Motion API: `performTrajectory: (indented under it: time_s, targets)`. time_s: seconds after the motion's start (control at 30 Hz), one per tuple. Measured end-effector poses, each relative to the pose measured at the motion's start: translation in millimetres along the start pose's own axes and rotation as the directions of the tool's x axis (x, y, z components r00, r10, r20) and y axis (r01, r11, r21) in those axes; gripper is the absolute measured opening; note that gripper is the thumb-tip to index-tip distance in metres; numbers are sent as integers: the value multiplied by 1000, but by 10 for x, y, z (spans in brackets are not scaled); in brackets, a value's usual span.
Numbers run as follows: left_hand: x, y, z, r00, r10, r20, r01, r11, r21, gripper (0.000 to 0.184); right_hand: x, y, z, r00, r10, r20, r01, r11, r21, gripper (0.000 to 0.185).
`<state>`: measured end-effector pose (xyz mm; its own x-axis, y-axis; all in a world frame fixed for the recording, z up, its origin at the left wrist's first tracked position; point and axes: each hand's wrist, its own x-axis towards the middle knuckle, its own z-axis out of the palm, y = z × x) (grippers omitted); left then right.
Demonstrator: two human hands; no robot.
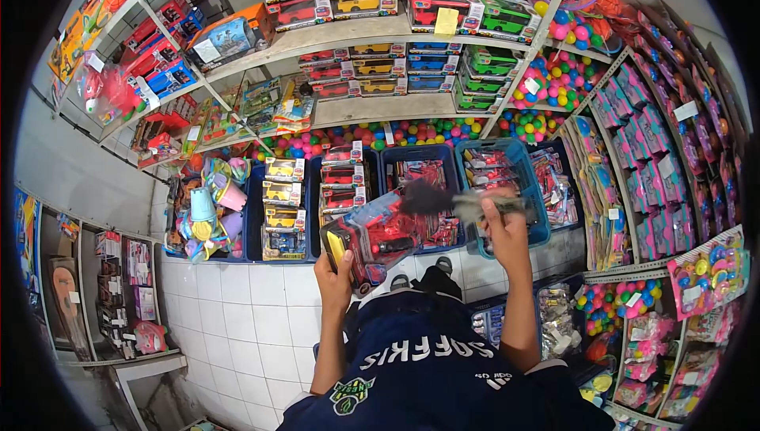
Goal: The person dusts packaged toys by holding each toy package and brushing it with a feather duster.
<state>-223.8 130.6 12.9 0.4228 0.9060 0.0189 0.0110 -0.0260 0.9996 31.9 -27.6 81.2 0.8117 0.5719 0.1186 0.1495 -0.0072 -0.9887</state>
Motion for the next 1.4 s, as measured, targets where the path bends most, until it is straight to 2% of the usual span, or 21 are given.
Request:
performTrajectory:
  time_s: [0.07, 0.13, 0.2, 0.27, 0.33, 0.4, 0.43, 0.5, 0.63, 0.73, 0.8, 0.97, 1.03, 1.17, 1.23, 1.27, 1.3, 1.33, 1.37, 1.4]
  targets:
    - [-9, 14, 25, 1000, -2, -6, 2, 1000, 22, 34, -22, -10, -53, 990, 17, 143, -3, 995, -96, 30]
    - [-22, 73, 53, 997, -51, 63, 47, 997, 64, 32, -62, -41, 53, 996, 8, 88, -6, 1000, -26, 30]
    - [-36, 74, 99, 995, -72, 69, 68, 996, 57, 30, -91, -97, 80, 999, 1, 36, -2, 999, 39, 30]
    - [-45, 31, 128, 992, -60, 107, 51, 995, 81, 26, -124, -169, 54, 987, 15, 159, -9, 999, -37, 30]
    - [-58, 32, 128, 986, -77, 148, 69, 996, 60, 24, -143, -148, 79, 986, 5, 168, 2, 999, -37, 29]
    - [-94, 88, 149, 975, -132, 180, 117, 989, 92, 25, -165, -180, 157, 996, -13, 88, 7, 998, 70, 28]
    - [-102, 101, 159, 974, -137, 178, 122, 988, 91, 25, -164, -168, 147, 996, -9, 91, 3, 998, 68, 28]
    - [-108, 113, 176, 972, -119, 201, 109, 992, 60, 29, -158, -131, 118, 982, -14, 189, 2, 998, 64, 26]
    - [-139, 76, 162, 967, -150, 206, 138, 988, 68, 31, -174, -100, 117, 986, -24, 163, 23, 1000, 9, 24]
    - [-142, 35, 167, 974, -115, 194, 105, 993, 61, 30, -179, -75, 115, 984, 8, 176, -27, 994, 107, 22]
    - [-151, 81, 201, 982, -83, 171, 81, 996, 20, 24, -192, -64, 98, 986, 13, 167, -26, 997, 78, 22]
    - [-157, 33, 165, 976, -129, 174, 127, 992, 25, 25, -173, -62, 101, 986, 44, 162, -54, 997, 58, 25]
    - [-145, 23, 149, 967, -168, 192, 162, 986, 46, 25, -155, 25, 86, 990, -48, 132, 49, 999, -8, 26]
    - [-139, -26, 125, 980, -129, 151, 121, 990, 66, 24, -172, -52, 73, 993, 50, 107, -51, 999, 6, 29]
    - [-104, -43, 108, 986, -119, 116, 111, 992, 66, 24, -164, 32, -26, 991, 44, 125, -13, 972, -235, 33]
    - [-89, -60, 105, 989, -122, 88, 118, 992, 44, 25, -160, 160, -103, 992, 42, 116, -14, 972, -234, 33]
    - [-66, -80, 102, 990, -123, 62, 122, 992, 21, 25, -136, 241, -149, 996, 16, 82, 15, 929, -371, 34]
    - [-50, -104, 17, 982, -159, 100, 145, 980, 133, 29, -114, 298, -193, 999, -16, 51, 40, 864, -502, 36]
    - [-39, -113, -11, 985, -154, 81, 143, 982, 127, 30, -122, 341, -234, 999, -24, 40, 41, 863, -504, 36]
    - [-25, -121, -15, 987, -150, 63, 142, 983, 121, 30, -127, 191, -188, 1000, -9, 7, 11, 940, -342, 36]
